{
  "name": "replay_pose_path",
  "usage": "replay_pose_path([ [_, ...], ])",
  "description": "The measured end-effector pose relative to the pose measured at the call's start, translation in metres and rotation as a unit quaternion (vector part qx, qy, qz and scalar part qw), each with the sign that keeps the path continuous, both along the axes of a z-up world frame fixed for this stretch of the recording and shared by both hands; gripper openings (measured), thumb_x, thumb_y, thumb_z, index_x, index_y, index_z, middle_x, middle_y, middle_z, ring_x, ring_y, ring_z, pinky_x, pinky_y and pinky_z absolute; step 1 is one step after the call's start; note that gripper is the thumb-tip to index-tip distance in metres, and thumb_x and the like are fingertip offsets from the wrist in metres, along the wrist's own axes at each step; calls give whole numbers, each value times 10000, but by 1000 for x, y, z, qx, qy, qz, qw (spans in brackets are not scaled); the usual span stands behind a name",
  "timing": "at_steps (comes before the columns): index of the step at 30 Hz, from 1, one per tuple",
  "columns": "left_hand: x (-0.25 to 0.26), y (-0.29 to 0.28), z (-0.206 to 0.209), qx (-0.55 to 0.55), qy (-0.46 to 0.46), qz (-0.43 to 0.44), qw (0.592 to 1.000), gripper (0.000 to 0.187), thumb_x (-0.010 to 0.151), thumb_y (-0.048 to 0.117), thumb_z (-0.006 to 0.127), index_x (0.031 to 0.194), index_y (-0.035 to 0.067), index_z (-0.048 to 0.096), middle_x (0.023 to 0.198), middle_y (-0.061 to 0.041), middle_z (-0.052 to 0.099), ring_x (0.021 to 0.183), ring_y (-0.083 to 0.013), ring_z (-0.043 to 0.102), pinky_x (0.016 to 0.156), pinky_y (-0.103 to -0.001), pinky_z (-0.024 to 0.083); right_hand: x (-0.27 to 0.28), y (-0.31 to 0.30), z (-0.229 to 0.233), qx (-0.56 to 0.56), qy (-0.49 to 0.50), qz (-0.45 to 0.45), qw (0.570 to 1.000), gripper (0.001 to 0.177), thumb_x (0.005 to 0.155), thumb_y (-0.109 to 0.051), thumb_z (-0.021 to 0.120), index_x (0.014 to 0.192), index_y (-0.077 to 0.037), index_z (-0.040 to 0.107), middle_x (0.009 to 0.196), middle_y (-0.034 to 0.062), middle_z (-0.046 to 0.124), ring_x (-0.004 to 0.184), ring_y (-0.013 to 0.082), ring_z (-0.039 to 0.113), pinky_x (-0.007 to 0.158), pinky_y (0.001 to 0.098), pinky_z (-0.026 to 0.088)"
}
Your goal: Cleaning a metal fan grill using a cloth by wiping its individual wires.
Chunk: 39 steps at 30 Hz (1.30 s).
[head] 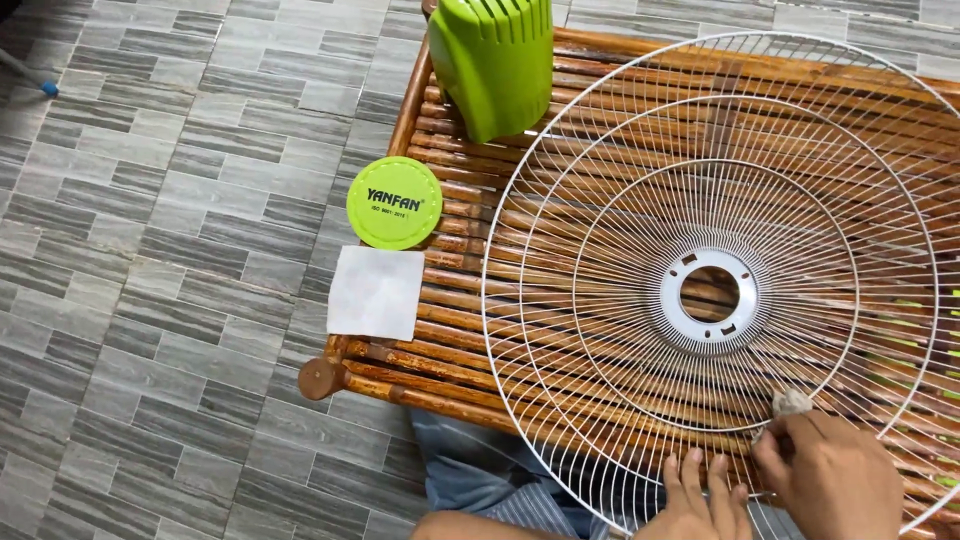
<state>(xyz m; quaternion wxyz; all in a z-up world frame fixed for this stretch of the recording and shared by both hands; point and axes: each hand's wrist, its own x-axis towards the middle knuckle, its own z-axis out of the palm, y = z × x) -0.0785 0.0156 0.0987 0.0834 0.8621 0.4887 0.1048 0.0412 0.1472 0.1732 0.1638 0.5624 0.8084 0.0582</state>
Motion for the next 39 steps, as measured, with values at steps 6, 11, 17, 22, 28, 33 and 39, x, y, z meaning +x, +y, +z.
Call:
replay_pose_path([
  [6,2,0,0,12,-102,26,994,336,1072,25,527,1333,-177,587,1321,-467,584,1194,-617,590,979,-635,527,-8,-4,13,20,8,-11,1000,127,873,-315,680,802,-229,741,695,-88,721,505,60,626,521,186,499],
  [11,-3,2,10,-18,-83,13,996,363,1046,45,529,1346,-157,561,1359,-443,571,1242,-607,563,1013,-641,498,3,-2,2,-9,-4,-4,1000,155,907,-325,647,828,-227,737,693,-94,737,484,25,633,474,143,495],
  [17,-2,1,2,-4,-53,9,999,384,1060,76,521,1375,-144,535,1370,-429,571,1223,-580,584,1010,-620,511,17,-6,-4,-64,-20,-40,997,171,908,-364,614,812,-273,722,725,-129,749,529,-9,664,520,112,539],
  [22,4,-2,-14,0,-60,17,998,401,1058,75,525,1395,-141,519,1400,-438,547,1244,-593,566,1036,-637,496,38,-10,-18,-77,6,-55,996,97,854,-340,676,805,-288,743,756,-128,773,596,-12,709,660,121,596],
  [28,56,-13,-92,-79,-51,26,995,501,913,72,596,1390,-64,526,1530,-420,429,1360,-629,422,1110,-748,339,60,-3,-42,-101,45,-9,994,60,780,-293,722,763,-238,735,694,-77,771,505,14,726,519,127,600],
  [33,74,-7,-120,-201,-65,30,977,802,770,140,749,1516,101,457,1633,-310,350,1455,-573,313,1121,-770,274,94,1,-90,-96,119,-30,988,92,746,-316,762,699,-240,742,576,-89,755,445,16,704,477,127,587],
  [39,82,-6,-136,-219,-66,37,973,929,709,144,796,1547,138,396,1662,-268,311,1492,-536,266,1135,-778,227,100,5,-94,-150,145,-55,976,131,688,-355,806,705,-227,783,588,-87,803,482,-8,782,520,100,670],
])
